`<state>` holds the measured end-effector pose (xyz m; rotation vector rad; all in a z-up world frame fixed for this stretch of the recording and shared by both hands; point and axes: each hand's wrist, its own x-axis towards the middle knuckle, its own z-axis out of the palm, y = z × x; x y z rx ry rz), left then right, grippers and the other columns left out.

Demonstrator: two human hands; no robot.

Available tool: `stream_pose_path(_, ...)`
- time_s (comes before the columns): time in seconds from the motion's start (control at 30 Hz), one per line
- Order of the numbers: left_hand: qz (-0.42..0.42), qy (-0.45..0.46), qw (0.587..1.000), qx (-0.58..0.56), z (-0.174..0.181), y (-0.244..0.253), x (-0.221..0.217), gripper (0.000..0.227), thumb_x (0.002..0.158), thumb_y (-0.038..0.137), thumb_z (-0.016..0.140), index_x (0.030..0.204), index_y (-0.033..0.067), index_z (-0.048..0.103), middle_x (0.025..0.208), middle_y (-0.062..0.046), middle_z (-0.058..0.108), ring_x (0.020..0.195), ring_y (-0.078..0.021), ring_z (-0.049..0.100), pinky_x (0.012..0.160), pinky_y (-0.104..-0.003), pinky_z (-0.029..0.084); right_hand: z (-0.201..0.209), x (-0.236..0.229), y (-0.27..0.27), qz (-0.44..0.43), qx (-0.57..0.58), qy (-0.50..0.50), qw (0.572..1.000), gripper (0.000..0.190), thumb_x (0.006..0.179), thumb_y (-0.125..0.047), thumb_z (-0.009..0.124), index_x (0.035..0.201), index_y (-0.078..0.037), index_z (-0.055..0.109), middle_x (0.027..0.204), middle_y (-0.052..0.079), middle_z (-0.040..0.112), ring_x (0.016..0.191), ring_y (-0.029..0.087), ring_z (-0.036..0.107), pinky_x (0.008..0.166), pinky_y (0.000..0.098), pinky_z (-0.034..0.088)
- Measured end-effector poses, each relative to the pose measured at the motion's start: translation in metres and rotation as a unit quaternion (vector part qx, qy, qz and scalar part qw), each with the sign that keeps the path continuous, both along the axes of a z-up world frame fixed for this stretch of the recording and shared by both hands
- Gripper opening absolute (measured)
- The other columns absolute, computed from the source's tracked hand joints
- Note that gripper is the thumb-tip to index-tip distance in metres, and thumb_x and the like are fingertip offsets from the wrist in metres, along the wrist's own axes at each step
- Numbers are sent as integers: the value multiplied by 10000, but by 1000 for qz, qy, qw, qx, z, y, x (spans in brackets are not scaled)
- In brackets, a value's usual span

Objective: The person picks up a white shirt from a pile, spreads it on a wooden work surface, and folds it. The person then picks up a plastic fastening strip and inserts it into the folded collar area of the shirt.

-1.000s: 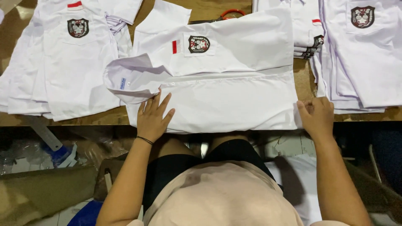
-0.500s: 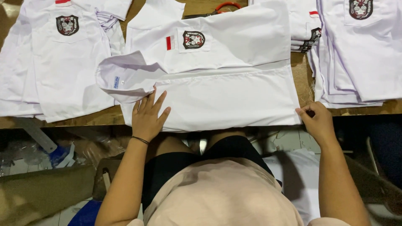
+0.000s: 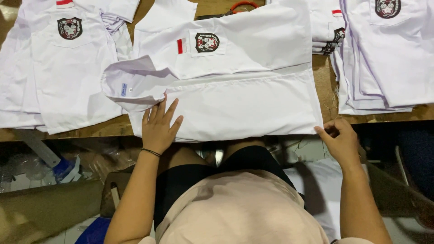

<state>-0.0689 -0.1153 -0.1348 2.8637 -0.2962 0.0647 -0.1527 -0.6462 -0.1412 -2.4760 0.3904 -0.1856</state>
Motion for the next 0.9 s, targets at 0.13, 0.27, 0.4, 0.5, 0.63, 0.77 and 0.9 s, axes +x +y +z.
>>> stream_pose_path(0.13, -2, 1, 1000, 2, 2, 0, 0, 643, 1037, 590, 234, 1597, 292, 337, 1696, -56, 213, 1458, -375, 357, 1203, -510, 174, -14, 0, -14, 7, 36, -6, 999, 192, 983, -262, 780, 958, -90, 699, 943, 22, 645, 834, 167, 557, 781, 323, 435)
stream_pose_path(0.27, 0, 5, 1000, -3, 4, 0, 0, 643, 1032, 592, 236, 1594, 299, 341, 1694, -40, 223, 1482, -325, 327, 1203, -510, 176, -8, 2, -25, -12, 102, 48, 994, 161, 1006, -239, 744, 978, -85, 705, 935, 22, 670, 837, 142, 561, 780, 303, 451)
stream_pose_path(0.4, -10, -26, 1000, 6, -2, 3, 0, 619, 1043, 575, 274, 1588, 297, 367, 1680, -59, 274, 1445, -328, 383, 1190, -518, 216, 11, 6, -24, 20, 94, 67, 993, 158, 996, -231, 714, 991, -74, 709, 1018, 47, 695, 974, 185, 602, 896, 322, 437)
stream_pose_path(0.5, 1, 11, 1000, -3, 2, 1, 0, 630, 1029, 595, 249, 1590, 323, 340, 1689, -39, 237, 1457, -340, 352, 1202, -508, 171, 18, 10, -25, 28, 38, 114, 992, 232, 991, -305, 706, 938, -79, 704, 994, 62, 666, 897, 216, 560, 814, 354, 411)
stream_pose_path(0.63, 0, 2, 1000, 2, -2, 1, 1, 621, 1032, 584, 262, 1590, 325, 341, 1683, -46, 255, 1452, -328, 359, 1199, -508, 180, 15, 18, -30, 31, 8, 127, 991, 222, 971, -293, 737, 920, -77, 719, 962, 50, 727, 853, 211, 600, 781, 354, 431)
stream_pose_path(0.77, 5, 37, 999, -1, -4, -5, 5, 608, 1035, 494, 278, 1599, 269, 309, 1695, -81, 195, 1486, -343, 297, 1198, -563, 141, 34, 31, -13, 14, -73, 95, 993, 203, 1022, -198, 664, 945, -19, 724, 1039, 140, 715, 987, 324, 633, 875, 455, 460)
stream_pose_path(0.9, 16, -15, 996, -84, 4, -44, 6, 495, 1034, 237, 460, 1512, 117, 496, 1594, -189, 415, 1503, -382, 323, 1198, -601, 213, 22, 59, 54, 184, -79, -135, 970, 168, 1066, -169, 630, 1164, -61, 714, 1163, 158, 688, 1224, 369, 615, 1089, 466, 443)
